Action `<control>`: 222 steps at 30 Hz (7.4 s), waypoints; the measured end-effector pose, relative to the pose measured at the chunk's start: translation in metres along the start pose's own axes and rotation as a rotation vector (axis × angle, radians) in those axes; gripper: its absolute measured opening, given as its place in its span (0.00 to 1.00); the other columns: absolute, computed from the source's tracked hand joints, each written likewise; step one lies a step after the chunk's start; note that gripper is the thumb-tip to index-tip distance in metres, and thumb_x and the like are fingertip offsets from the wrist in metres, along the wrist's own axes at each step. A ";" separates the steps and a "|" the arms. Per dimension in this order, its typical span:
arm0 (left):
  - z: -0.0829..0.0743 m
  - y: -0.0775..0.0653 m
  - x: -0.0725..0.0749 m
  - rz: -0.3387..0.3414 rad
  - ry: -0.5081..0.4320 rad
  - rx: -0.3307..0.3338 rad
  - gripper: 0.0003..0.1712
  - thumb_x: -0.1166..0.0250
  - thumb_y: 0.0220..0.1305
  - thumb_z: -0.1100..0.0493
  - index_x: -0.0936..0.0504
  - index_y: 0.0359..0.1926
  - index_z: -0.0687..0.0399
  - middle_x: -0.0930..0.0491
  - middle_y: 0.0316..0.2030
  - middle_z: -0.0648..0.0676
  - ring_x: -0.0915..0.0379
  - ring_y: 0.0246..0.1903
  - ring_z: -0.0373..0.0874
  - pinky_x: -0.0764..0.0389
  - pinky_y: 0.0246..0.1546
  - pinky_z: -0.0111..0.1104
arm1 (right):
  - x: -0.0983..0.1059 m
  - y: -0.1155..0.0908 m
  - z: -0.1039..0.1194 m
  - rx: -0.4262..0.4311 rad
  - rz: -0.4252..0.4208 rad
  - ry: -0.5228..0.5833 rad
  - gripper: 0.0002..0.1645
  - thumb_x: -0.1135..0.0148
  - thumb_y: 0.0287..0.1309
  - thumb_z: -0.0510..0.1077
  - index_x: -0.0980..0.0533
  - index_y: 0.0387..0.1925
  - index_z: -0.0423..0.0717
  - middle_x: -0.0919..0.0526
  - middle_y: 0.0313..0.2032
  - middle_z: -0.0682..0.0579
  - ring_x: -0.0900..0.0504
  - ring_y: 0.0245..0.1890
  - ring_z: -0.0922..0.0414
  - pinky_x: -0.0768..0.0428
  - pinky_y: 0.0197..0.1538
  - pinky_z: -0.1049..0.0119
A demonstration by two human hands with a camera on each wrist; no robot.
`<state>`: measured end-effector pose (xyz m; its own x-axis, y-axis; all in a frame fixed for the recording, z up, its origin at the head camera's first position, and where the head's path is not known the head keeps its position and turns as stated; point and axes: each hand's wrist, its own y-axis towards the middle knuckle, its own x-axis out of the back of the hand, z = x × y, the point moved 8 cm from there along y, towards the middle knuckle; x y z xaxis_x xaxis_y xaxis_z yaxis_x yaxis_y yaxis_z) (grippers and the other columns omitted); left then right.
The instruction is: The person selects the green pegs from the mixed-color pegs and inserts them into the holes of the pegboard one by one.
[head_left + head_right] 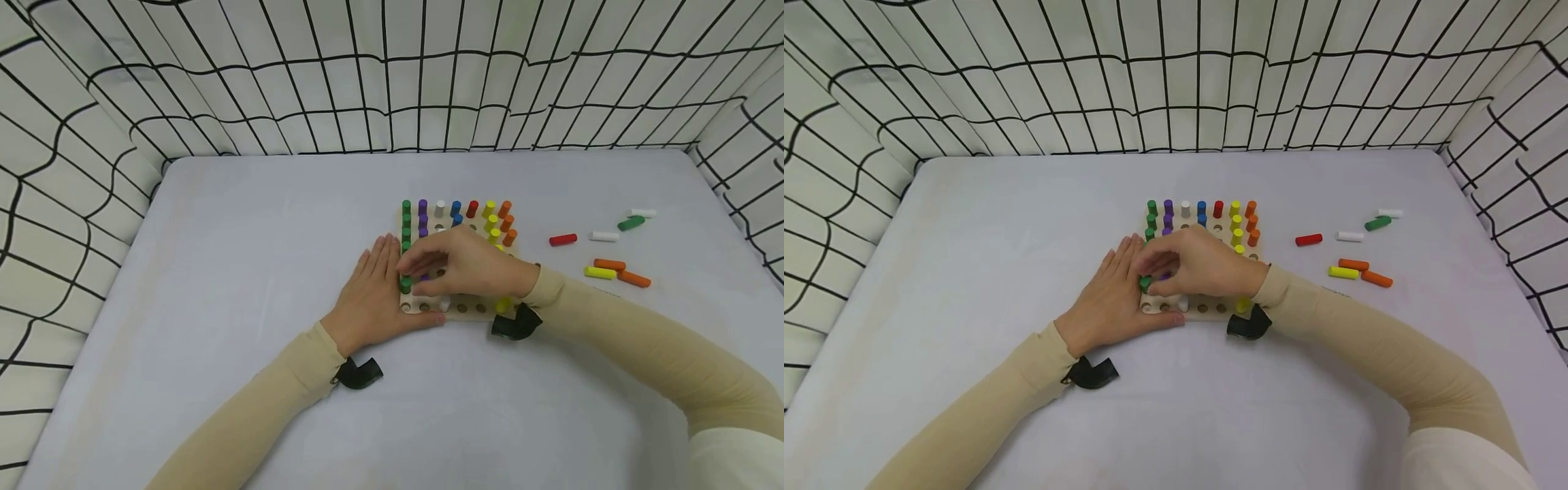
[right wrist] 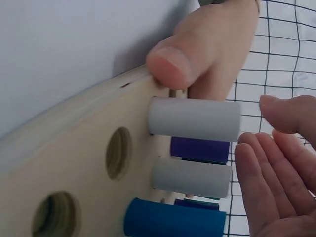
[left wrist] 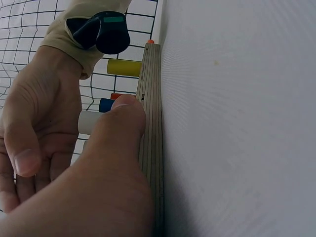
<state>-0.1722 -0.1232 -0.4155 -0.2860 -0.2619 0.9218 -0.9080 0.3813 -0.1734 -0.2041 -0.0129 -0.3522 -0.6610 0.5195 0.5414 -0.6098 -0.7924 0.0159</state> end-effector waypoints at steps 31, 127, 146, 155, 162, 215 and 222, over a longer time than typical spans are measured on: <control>0.000 0.003 -0.003 0.003 0.050 0.053 0.81 0.47 0.49 0.09 0.68 0.83 0.59 0.69 0.84 0.59 0.75 0.85 0.53 0.62 0.85 0.49 | 0.096 -0.103 -0.022 -0.094 -0.401 -0.090 0.13 0.28 0.63 0.39 0.15 0.50 0.46 0.10 0.45 0.51 0.14 0.44 0.66 0.17 0.53 0.79; 0.000 0.002 -0.005 0.008 0.039 0.054 0.82 0.43 0.49 0.10 0.68 0.82 0.61 0.69 0.84 0.61 0.74 0.85 0.56 0.62 0.85 0.53 | 0.213 -0.254 -0.197 -0.545 -0.632 -0.245 0.20 0.33 0.68 0.42 0.19 0.61 0.48 0.17 0.47 0.80 0.23 0.47 0.85 0.29 0.47 0.94; 0.000 0.003 -0.005 0.008 0.049 0.046 0.82 0.44 0.50 0.11 0.69 0.82 0.62 0.69 0.84 0.61 0.74 0.85 0.56 0.61 0.85 0.53 | 0.209 -0.248 -0.190 -0.573 -0.595 -0.418 0.13 0.31 0.66 0.41 0.14 0.51 0.51 0.12 0.50 0.52 0.30 0.45 0.87 0.36 0.46 0.96; 0.000 0.003 -0.004 0.000 0.060 0.040 0.82 0.43 0.50 0.11 0.68 0.82 0.63 0.68 0.84 0.62 0.72 0.85 0.57 0.60 0.85 0.54 | 0.208 -0.251 -0.195 -0.623 -0.585 -0.424 0.13 0.29 0.66 0.48 0.14 0.50 0.54 0.12 0.49 0.48 0.29 0.42 0.85 0.34 0.44 0.91; 0.000 0.003 -0.005 0.001 0.056 0.041 0.82 0.43 0.50 0.11 0.68 0.82 0.63 0.68 0.84 0.62 0.72 0.85 0.57 0.59 0.85 0.54 | 0.206 -0.249 -0.199 -0.684 -0.515 -0.407 0.19 0.29 0.64 0.54 0.15 0.54 0.53 0.13 0.55 0.44 0.30 0.40 0.82 0.33 0.42 0.86; 0.000 0.001 -0.006 -0.004 0.048 0.026 0.80 0.45 0.52 0.11 0.65 0.82 0.64 0.67 0.84 0.62 0.71 0.85 0.57 0.59 0.85 0.53 | 0.186 -0.218 -0.113 -0.431 -0.503 -0.250 0.16 0.40 0.75 0.48 0.21 0.60 0.55 0.12 0.50 0.69 0.16 0.47 0.78 0.24 0.49 0.90; 0.001 0.000 -0.003 -0.008 0.038 0.031 0.80 0.45 0.52 0.11 0.65 0.82 0.63 0.66 0.84 0.62 0.72 0.85 0.57 0.60 0.85 0.52 | 0.175 -0.211 -0.102 -0.421 -0.484 -0.256 0.16 0.42 0.76 0.48 0.21 0.60 0.58 0.12 0.51 0.65 0.17 0.48 0.78 0.23 0.49 0.89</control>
<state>-0.1713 -0.1236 -0.4189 -0.2673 -0.2308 0.9356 -0.9196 0.3512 -0.1761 -0.2358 0.2776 -0.3472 -0.1791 0.6507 0.7379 -0.9623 -0.2720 0.0063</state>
